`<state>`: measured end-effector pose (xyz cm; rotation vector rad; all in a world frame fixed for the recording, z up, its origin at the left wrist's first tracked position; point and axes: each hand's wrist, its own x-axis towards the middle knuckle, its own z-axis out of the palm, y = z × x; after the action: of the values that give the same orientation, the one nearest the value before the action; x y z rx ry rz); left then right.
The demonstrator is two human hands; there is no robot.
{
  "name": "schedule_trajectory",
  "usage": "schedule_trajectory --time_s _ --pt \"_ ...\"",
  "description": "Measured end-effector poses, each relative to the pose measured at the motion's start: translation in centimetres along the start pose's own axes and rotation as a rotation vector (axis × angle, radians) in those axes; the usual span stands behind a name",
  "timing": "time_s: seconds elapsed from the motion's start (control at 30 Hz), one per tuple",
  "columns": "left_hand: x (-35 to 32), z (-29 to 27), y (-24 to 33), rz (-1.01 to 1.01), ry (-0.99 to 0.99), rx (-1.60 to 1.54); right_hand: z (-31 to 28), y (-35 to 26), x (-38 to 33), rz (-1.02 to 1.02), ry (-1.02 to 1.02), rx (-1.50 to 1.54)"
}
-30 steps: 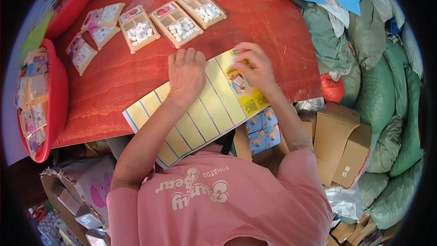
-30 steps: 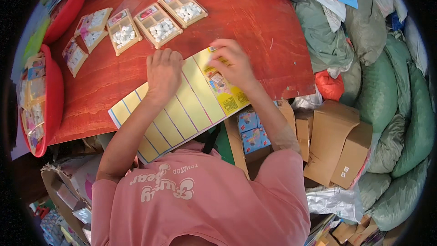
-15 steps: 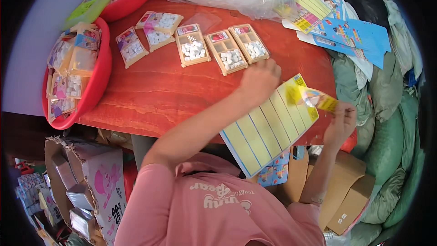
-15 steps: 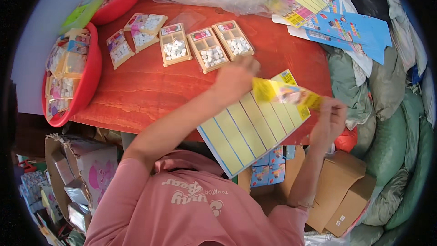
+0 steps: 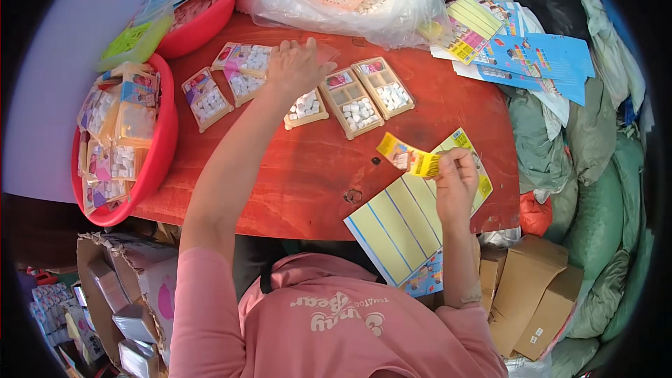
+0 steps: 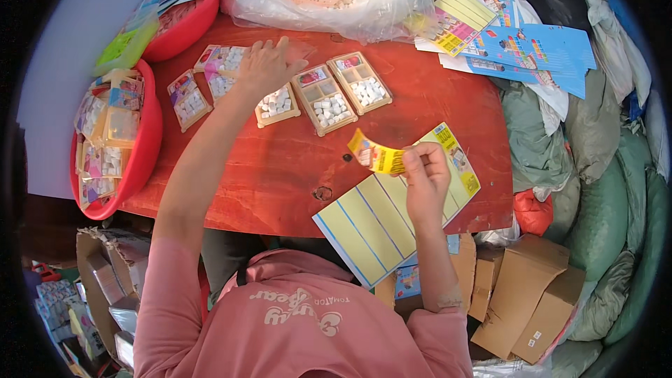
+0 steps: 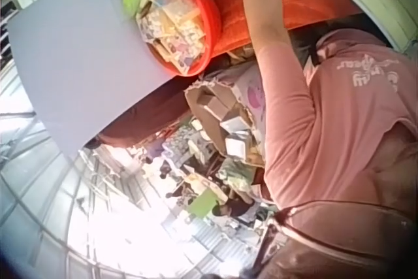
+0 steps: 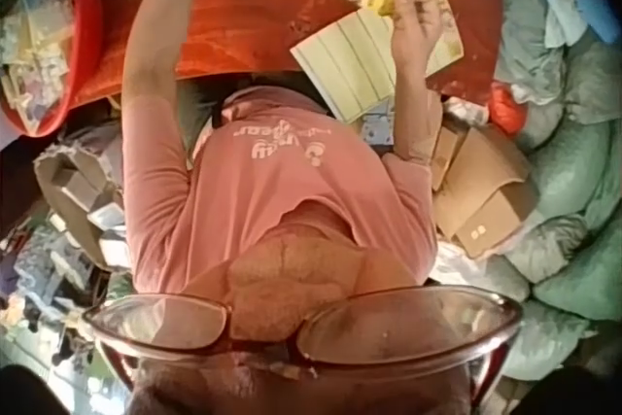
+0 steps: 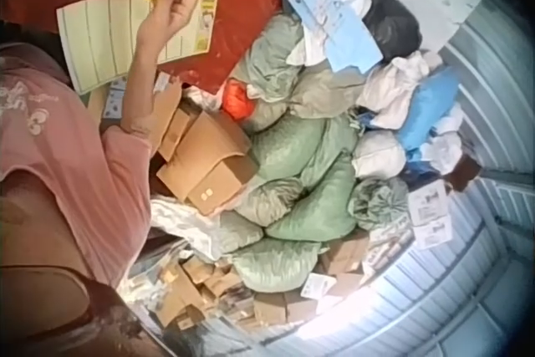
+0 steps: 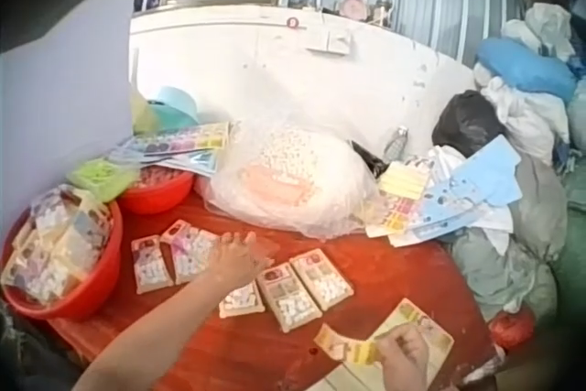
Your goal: The recorder is bundling small packets of toy items together using paper labels and then placing the finished bundles into a cardboard box.
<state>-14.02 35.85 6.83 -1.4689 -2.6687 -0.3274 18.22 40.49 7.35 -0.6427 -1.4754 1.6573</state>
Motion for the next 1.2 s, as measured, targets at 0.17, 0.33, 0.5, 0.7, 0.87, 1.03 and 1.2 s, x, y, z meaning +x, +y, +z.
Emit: schedule_trajectory --time_s 0.17,0.33,0.5,0.7,0.87,1.03,1.2 --pt "2.4 0.6 -0.7 -0.037 -0.164 0.114 1.1 0.2 -1.0 0.010 -0.021 -0.015" --pt "0.3 -1.8 0.3 -0.084 0.200 0.006 0.3 0.6 -1.0 0.033 0.041 0.005" --pt "-5.6 -2.5 0.8 -0.232 0.182 -0.061 0.6 1.0 -0.9 0.057 0.020 0.027" --pt "-6.1 0.7 1.4 -0.318 0.091 -0.065 1.5 1.0 -1.4 0.059 -0.034 0.042" --pt "-5.6 0.8 2.1 -0.358 0.037 -0.072 0.9 1.1 -2.2 0.055 -0.010 0.045" --pt "-7.4 0.9 1.4 -0.366 0.030 -0.027 1.0 0.9 -2.6 0.066 -0.011 0.077" --pt "-14.7 -1.7 2.4 -0.351 -0.058 -0.027 1.2 0.6 -2.5 0.052 -0.023 0.090"
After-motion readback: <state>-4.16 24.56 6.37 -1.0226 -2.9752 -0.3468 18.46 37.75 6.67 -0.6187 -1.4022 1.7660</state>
